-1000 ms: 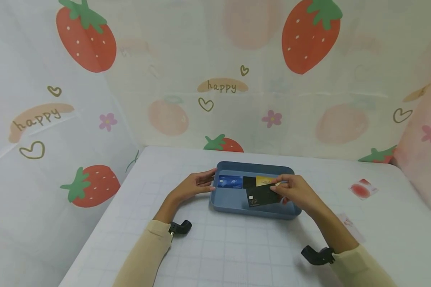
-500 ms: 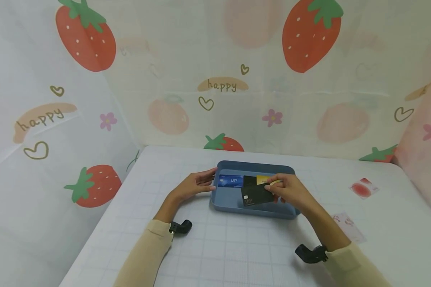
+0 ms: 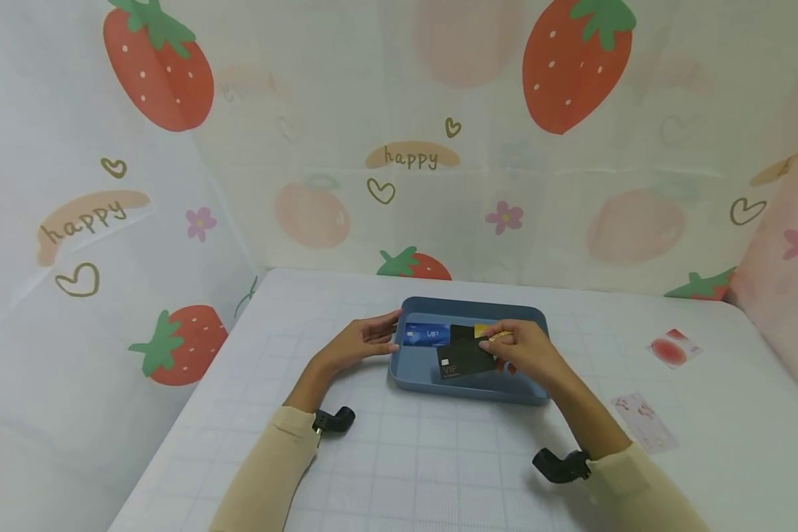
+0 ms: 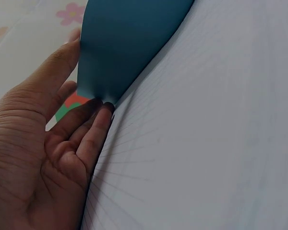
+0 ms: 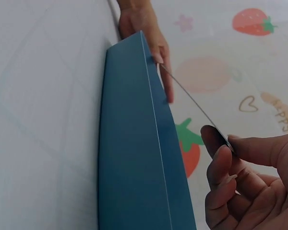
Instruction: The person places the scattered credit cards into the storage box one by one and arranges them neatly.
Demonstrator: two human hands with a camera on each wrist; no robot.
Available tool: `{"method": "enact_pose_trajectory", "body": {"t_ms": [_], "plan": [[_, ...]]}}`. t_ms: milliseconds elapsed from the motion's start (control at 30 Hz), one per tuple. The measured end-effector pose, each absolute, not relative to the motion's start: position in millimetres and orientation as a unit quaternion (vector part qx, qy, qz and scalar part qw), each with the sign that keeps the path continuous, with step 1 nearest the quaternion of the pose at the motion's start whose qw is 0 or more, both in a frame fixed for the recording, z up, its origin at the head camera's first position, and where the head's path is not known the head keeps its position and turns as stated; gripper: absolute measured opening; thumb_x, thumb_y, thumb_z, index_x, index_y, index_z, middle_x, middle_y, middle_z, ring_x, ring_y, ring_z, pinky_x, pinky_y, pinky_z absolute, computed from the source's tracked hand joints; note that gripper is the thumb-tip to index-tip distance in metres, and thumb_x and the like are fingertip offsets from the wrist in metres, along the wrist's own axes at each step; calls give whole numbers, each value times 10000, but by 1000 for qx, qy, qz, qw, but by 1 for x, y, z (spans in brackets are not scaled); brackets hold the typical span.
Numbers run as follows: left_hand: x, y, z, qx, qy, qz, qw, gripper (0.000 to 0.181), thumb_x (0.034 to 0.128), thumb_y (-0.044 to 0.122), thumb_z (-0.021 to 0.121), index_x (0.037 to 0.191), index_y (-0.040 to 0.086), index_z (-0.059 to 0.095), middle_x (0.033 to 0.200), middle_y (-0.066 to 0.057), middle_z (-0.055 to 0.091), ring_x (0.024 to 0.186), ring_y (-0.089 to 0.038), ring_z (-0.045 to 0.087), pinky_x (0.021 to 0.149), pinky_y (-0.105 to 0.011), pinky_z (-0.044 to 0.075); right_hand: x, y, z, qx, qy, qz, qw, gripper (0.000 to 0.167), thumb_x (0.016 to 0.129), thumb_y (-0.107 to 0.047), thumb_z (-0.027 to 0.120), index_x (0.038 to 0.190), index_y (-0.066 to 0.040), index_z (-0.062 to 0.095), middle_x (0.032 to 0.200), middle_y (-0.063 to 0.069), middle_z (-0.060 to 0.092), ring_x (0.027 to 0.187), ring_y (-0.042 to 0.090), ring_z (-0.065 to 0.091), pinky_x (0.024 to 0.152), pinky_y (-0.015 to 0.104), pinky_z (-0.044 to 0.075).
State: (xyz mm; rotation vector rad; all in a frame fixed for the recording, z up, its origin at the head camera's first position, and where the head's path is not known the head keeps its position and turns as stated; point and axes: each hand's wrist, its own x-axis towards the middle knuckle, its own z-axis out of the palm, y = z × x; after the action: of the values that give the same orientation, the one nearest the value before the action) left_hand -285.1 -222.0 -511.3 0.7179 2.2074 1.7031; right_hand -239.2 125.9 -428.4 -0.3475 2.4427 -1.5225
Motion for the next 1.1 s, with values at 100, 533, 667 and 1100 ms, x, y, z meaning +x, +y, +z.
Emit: {"method": "enact_pose_trajectory", "body": {"t_ms": [100, 533, 667, 1100], "plan": [[-285, -223, -512, 249, 761, 586, 129, 740, 936, 83, 742, 1568, 48, 361, 1616, -105, 360, 1450, -275, 407, 1154, -329, 393, -241, 124, -430, -122, 837, -520, 117, 290, 967, -156, 705, 1173, 43, 660, 735, 84, 731, 590, 191, 617, 494, 300, 497], [-285, -223, -513, 251, 758, 588, 128, 731, 939, 49, 727, 1569, 38, 356, 1617, -97, 359, 1448, -263, 413, 1153, -305, 394, -245, 114, -433, -106, 834, -531, 108, 277, 961, -139, 706, 1174, 35, 674, 790, 112, 751, 581, 203, 642, 518, 304, 526], [-285, -223, -513, 251, 759, 587, 128, 732, 939, 47, 727, 1569, 36, 354, 1617, -104, 358, 1447, -274, 412, 1152, -308, 395, -248, 112, -434, -108, 835, -530, 103, 274, 961, -133, 708, 1162, 49, 670, 784, 119, 749, 576, 212, 651, 515, 306, 531], [-285, -222, -512, 252, 764, 581, 126, 728, 935, 54, 734, 1567, 67, 374, 1614, -81, 367, 1444, -268, 418, 1149, -313, 399, -251, 98, -434, -99, 836, -531, 98, 246, 962, -145, 711, 1122, 39, 676, 816, 136, 752, 587, 231, 662, 497, 274, 516]]}}
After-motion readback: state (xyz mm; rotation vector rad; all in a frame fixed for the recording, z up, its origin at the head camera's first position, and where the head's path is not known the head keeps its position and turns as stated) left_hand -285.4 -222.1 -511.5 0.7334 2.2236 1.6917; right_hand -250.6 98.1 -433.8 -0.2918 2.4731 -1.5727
